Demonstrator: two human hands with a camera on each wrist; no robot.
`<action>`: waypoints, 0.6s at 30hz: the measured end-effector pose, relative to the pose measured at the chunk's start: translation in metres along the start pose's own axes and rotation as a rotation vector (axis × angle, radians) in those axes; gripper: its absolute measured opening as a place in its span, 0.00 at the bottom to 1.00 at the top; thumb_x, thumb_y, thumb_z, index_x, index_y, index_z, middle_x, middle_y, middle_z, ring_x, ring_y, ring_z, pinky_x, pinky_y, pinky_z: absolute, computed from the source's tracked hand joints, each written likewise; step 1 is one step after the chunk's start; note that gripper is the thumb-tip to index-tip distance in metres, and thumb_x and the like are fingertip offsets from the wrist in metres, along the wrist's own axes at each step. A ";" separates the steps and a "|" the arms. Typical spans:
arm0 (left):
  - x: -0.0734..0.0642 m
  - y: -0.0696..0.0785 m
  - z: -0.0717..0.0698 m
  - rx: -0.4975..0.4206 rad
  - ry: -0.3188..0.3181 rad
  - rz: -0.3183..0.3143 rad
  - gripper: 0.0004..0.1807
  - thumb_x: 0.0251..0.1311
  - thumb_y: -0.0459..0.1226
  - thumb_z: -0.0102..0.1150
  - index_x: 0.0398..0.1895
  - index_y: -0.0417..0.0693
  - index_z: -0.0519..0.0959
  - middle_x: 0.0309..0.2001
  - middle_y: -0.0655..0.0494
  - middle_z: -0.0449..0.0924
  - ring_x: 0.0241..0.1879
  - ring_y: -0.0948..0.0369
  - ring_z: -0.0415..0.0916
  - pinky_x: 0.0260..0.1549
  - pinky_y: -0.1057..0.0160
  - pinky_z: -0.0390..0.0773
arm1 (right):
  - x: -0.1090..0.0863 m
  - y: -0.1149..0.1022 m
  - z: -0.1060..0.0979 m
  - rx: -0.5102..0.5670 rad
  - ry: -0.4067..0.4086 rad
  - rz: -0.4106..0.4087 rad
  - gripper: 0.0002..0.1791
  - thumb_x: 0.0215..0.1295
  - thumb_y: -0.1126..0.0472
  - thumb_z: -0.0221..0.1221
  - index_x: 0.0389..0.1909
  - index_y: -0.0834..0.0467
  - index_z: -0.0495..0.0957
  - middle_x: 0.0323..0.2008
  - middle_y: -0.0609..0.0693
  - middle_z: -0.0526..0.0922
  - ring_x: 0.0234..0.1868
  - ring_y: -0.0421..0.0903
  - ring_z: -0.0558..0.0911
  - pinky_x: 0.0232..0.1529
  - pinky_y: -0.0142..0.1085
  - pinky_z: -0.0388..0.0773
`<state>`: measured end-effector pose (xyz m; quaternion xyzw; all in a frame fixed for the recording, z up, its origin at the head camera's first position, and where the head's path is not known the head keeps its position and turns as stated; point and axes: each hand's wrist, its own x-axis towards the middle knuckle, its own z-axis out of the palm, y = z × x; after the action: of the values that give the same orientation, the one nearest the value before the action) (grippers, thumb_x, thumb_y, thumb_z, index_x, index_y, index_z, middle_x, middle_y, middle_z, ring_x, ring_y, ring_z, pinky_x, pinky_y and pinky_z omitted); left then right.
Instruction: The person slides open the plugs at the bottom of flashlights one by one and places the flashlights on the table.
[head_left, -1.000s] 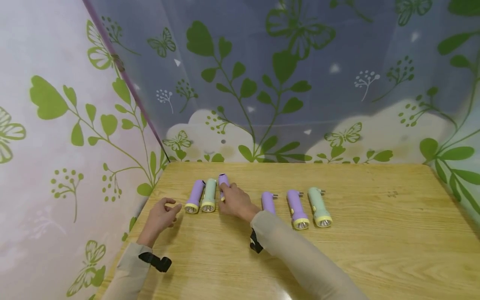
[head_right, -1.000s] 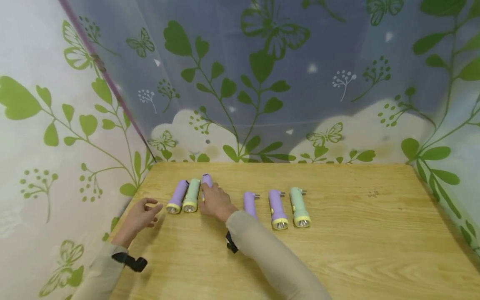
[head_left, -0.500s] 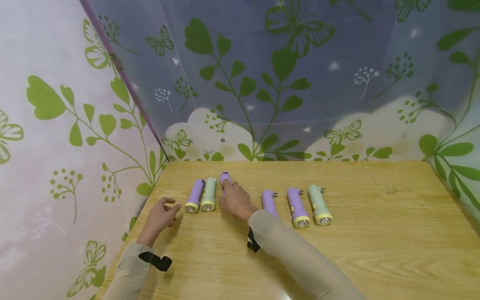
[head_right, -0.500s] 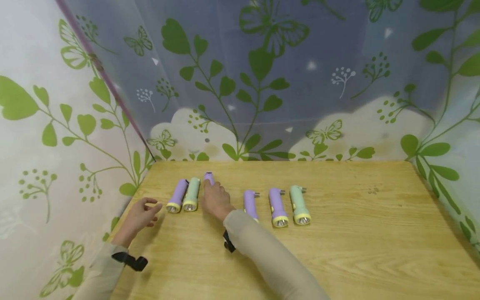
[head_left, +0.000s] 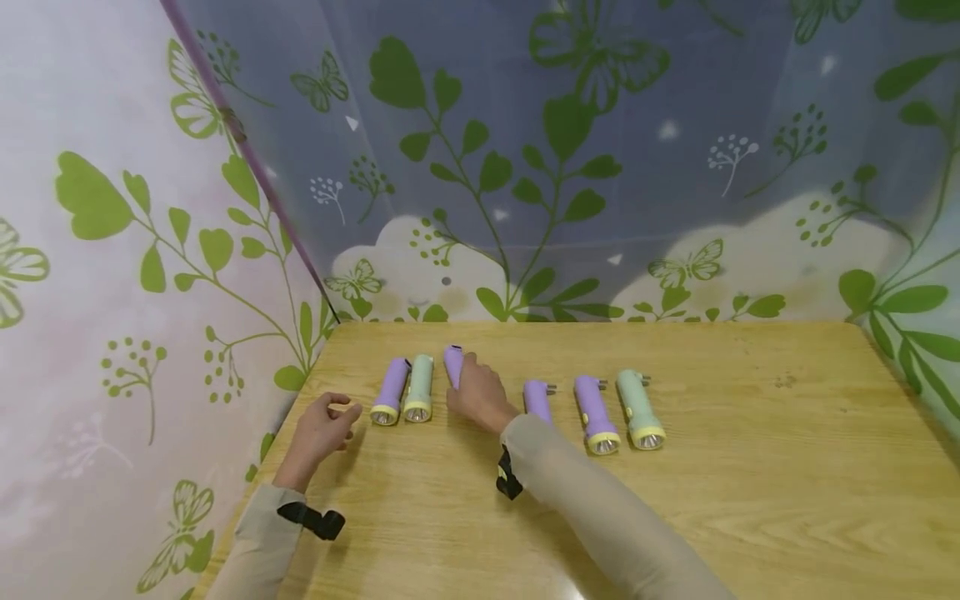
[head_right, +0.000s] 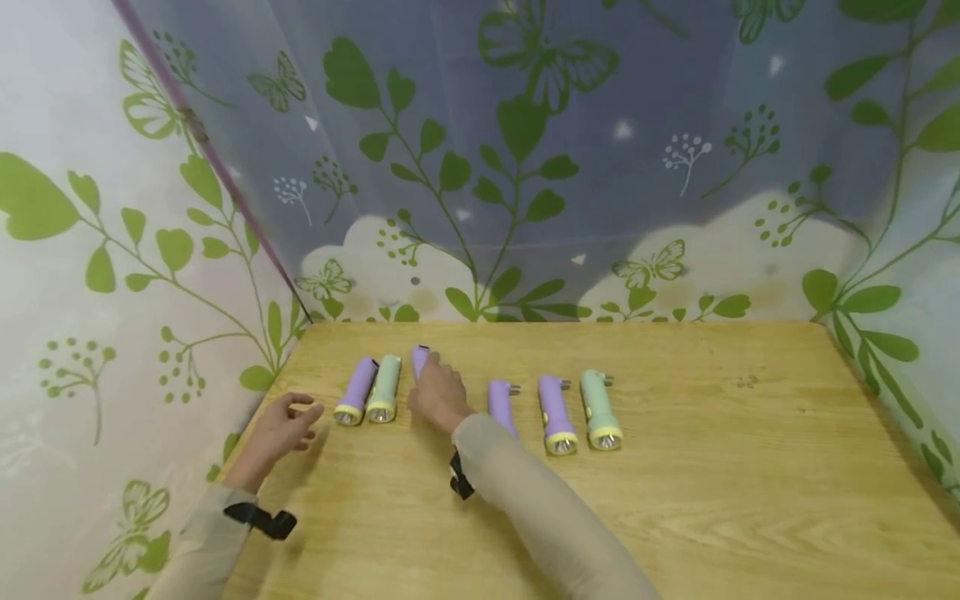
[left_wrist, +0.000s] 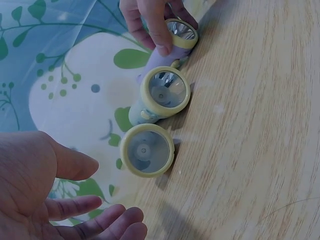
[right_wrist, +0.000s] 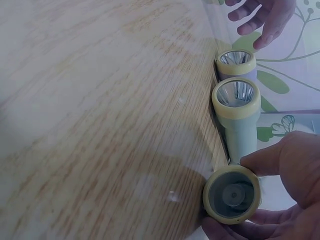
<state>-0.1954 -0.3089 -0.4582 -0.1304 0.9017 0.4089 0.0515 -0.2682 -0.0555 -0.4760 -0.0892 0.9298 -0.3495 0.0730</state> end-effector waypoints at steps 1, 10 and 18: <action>0.000 0.000 0.000 0.004 0.002 -0.003 0.28 0.74 0.45 0.53 0.68 0.35 0.67 0.47 0.34 0.80 0.37 0.52 0.84 0.34 0.55 0.87 | 0.000 0.000 0.000 -0.002 -0.003 0.004 0.38 0.65 0.60 0.59 0.73 0.69 0.58 0.51 0.68 0.82 0.51 0.61 0.83 0.50 0.51 0.83; -0.001 0.007 -0.002 -0.007 0.008 0.012 0.27 0.74 0.45 0.53 0.67 0.36 0.68 0.46 0.35 0.80 0.38 0.50 0.84 0.34 0.56 0.86 | 0.000 0.001 -0.005 0.025 -0.003 0.004 0.27 0.62 0.63 0.60 0.61 0.69 0.69 0.43 0.63 0.81 0.40 0.55 0.79 0.41 0.46 0.80; -0.003 0.015 -0.003 -0.024 0.002 0.027 0.29 0.74 0.48 0.53 0.69 0.38 0.67 0.52 0.33 0.78 0.45 0.44 0.83 0.40 0.51 0.87 | -0.001 0.004 -0.006 0.050 0.002 0.012 0.22 0.62 0.61 0.62 0.54 0.69 0.72 0.39 0.61 0.81 0.34 0.52 0.78 0.31 0.39 0.77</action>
<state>-0.1965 -0.3008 -0.4445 -0.1192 0.8984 0.4204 0.0432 -0.2693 -0.0486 -0.4743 -0.0811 0.9215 -0.3721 0.0762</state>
